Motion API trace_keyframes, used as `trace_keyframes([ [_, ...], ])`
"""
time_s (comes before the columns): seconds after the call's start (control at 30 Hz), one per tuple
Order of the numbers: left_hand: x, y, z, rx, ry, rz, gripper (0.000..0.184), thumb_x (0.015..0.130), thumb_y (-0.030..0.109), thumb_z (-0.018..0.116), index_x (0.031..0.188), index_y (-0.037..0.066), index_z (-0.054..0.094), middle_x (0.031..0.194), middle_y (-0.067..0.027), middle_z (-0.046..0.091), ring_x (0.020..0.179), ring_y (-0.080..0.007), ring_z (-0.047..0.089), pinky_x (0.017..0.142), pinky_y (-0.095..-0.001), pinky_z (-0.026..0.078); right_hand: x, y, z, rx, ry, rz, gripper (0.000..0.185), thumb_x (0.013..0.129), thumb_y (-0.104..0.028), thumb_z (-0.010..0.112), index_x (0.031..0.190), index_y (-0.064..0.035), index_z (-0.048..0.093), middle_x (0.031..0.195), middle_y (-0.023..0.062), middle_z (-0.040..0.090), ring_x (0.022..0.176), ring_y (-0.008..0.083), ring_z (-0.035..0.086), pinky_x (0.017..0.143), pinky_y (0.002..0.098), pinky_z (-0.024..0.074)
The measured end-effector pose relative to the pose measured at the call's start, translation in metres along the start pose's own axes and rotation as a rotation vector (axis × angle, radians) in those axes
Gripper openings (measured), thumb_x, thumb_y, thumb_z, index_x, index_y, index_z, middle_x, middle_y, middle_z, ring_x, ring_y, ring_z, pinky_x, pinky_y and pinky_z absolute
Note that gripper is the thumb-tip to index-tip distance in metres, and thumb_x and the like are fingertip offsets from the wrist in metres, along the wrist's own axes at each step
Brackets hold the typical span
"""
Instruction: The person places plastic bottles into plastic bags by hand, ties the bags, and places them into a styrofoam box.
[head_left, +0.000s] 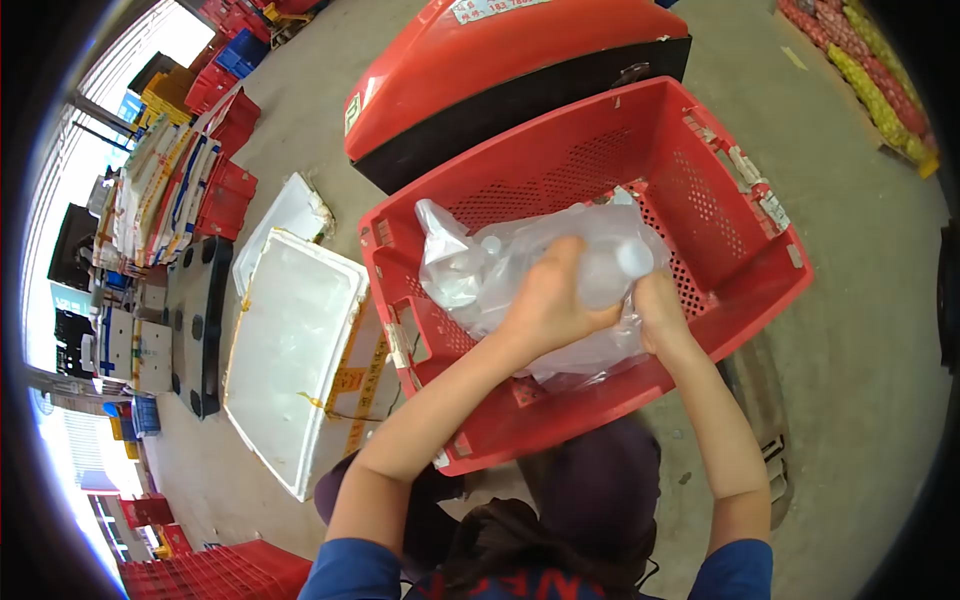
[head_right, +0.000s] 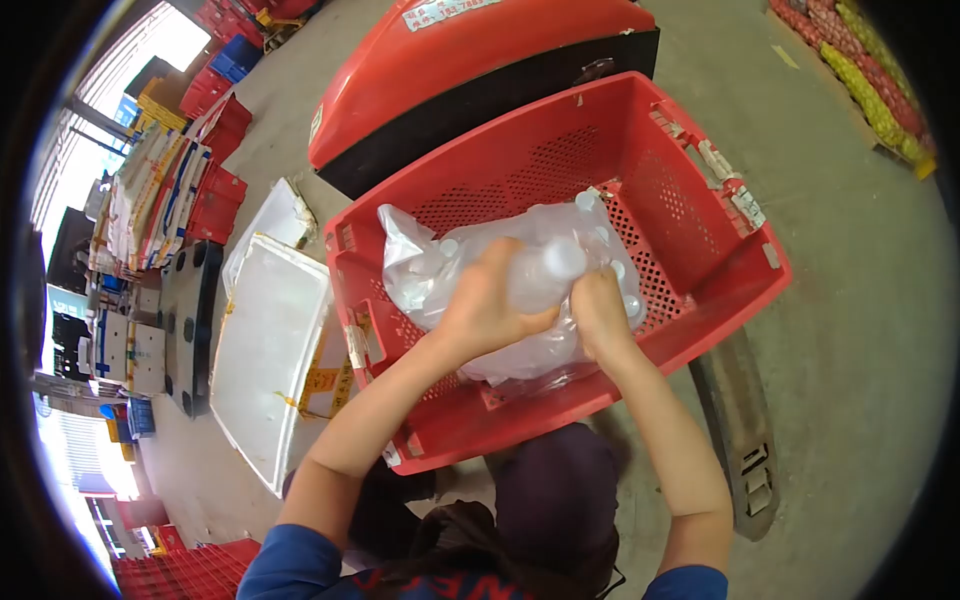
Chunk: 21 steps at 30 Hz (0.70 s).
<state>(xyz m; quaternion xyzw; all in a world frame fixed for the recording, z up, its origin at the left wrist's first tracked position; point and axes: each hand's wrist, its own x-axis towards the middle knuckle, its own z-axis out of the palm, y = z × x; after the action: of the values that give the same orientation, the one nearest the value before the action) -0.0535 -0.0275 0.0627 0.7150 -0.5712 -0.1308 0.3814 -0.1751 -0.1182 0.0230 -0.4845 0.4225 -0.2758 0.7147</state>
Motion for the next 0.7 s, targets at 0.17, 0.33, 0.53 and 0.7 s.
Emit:
trace_keyframes([
  [0.17, 0.003, -0.030, 0.017, 0.399, -0.379, -0.176, 0.056, 0.063, 0.025, 0.073, 0.103, -0.006, 0.050, 0.096, -0.0254, 0.060, 0.087, -0.0388, 0.062, 0.075, -0.0445, 0.051, 0.011, -0.018, -0.040, -0.705, 0.365, -0.555, 0.029, 0.078, -0.009, 0.043, 0.096, 0.0032, 0.062, 0.089, 0.0248, 0.062, 0.080, 0.0395, 0.058, 0.069, 0.0432, 0.0443],
  [0.33, -0.023, -0.045, -0.015, 0.780, -0.635, -0.274, 0.046, 0.069, 0.024, 0.069, 0.099, -0.004, 0.051, 0.094, -0.0237, 0.060, 0.089, -0.0382, 0.063, 0.076, -0.0437, 0.052, -0.006, -0.051, -0.026, -0.720, 0.132, -0.501, 0.023, 0.078, -0.008, 0.050, 0.094, 0.0028, 0.063, 0.087, 0.0167, 0.063, 0.077, 0.0253, 0.060, 0.073, 0.0350, 0.0464],
  [0.53, -0.039, -0.049, -0.102, 0.774, -0.733, -0.307, 0.059, 0.074, 0.026, 0.068, 0.122, -0.002, 0.047, 0.112, -0.0202, 0.059, 0.097, -0.0330, 0.061, 0.082, -0.0399, 0.050, 0.003, -0.058, -0.009, 0.203, -0.344, -0.318, 0.019, 0.081, -0.007, 0.051, 0.090, 0.0043, 0.063, 0.087, 0.0060, 0.063, 0.081, 0.0154, 0.057, 0.077, 0.0290, 0.0440],
  [0.7, -0.055, -0.064, -0.197, 0.348, -0.675, -0.305, 0.048, 0.087, 0.043, 0.053, 0.104, -0.001, 0.061, 0.098, -0.0236, 0.063, 0.091, -0.0365, 0.060, 0.083, -0.0407, 0.045, 0.022, -0.089, 0.017, -0.555, 0.010, -0.848, 0.012, 0.071, -0.006, 0.060, 0.081, -0.0013, 0.064, 0.075, 0.0093, 0.060, 0.069, 0.0158, 0.057, 0.061, 0.0305, 0.0445],
])
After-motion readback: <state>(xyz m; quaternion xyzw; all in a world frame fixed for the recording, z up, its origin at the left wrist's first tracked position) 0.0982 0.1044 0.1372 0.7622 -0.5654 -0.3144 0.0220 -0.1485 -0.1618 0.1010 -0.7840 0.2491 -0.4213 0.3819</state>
